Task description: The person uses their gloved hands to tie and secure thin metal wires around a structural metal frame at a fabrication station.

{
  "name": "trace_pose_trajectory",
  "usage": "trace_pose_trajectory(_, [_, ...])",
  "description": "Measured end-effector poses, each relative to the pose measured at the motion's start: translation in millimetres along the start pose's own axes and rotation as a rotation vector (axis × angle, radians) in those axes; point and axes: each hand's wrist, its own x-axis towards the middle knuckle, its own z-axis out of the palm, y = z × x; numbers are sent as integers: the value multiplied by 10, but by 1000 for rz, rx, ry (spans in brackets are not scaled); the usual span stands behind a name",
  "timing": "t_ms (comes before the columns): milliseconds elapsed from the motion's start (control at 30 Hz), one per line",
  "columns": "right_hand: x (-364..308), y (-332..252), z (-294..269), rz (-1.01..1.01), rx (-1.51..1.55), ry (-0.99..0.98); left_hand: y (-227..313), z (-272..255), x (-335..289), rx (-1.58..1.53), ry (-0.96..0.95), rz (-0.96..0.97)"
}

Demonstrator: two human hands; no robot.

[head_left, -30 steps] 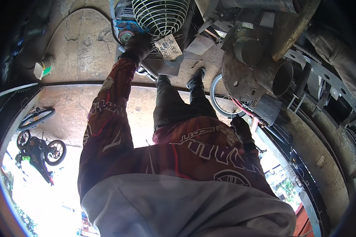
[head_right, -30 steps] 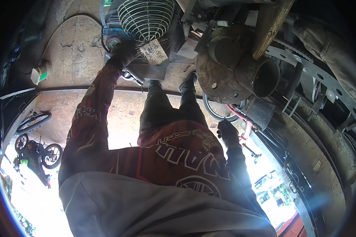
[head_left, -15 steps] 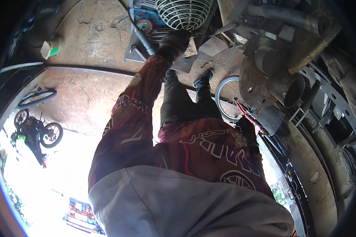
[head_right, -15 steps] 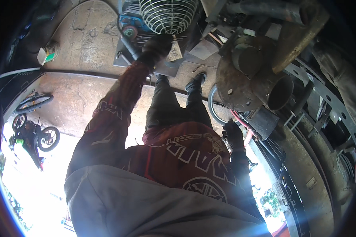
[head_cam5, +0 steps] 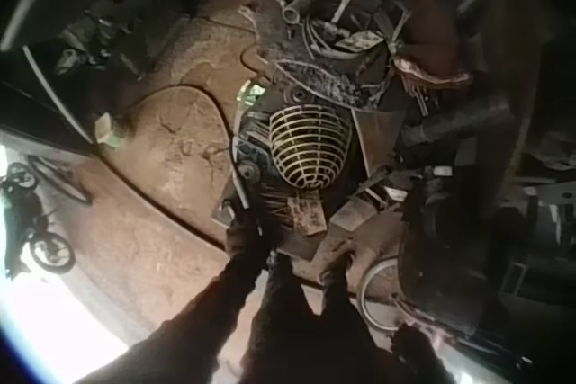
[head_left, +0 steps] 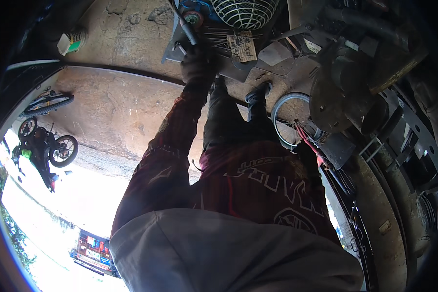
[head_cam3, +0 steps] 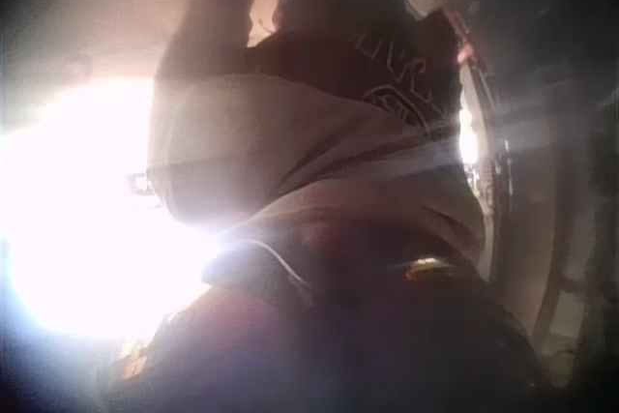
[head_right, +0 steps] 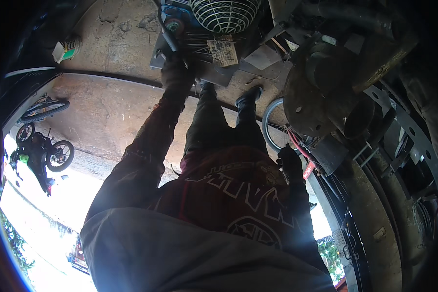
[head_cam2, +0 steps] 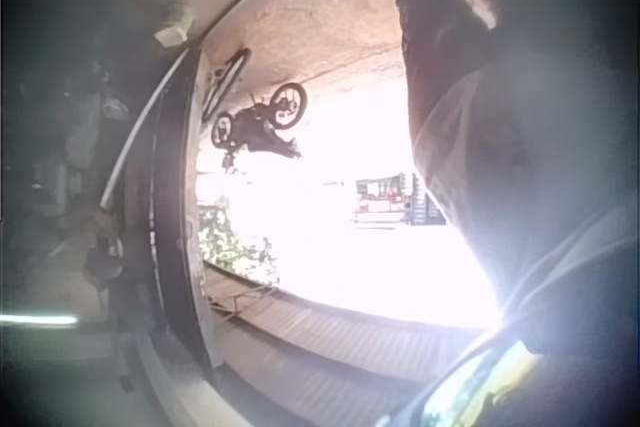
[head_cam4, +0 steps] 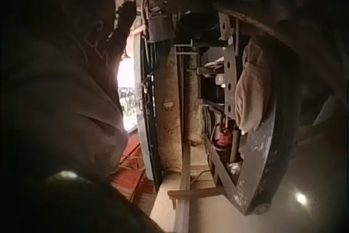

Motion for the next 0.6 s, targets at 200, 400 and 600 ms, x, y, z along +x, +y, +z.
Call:
trace_pose_trajectory(200, [88, 223, -51, -137, -3, -40, 144, -9, -33, -4, 203, -205])
trace_pose_trajectory(400, [6, 46, 22, -30, -24, 18, -31, 56, 377, 235, 51, 103])
trace_pose_trajectory(600, [-39, 50, 71, 176, 102, 61, -74, 15, 475, 348, 78, 208])
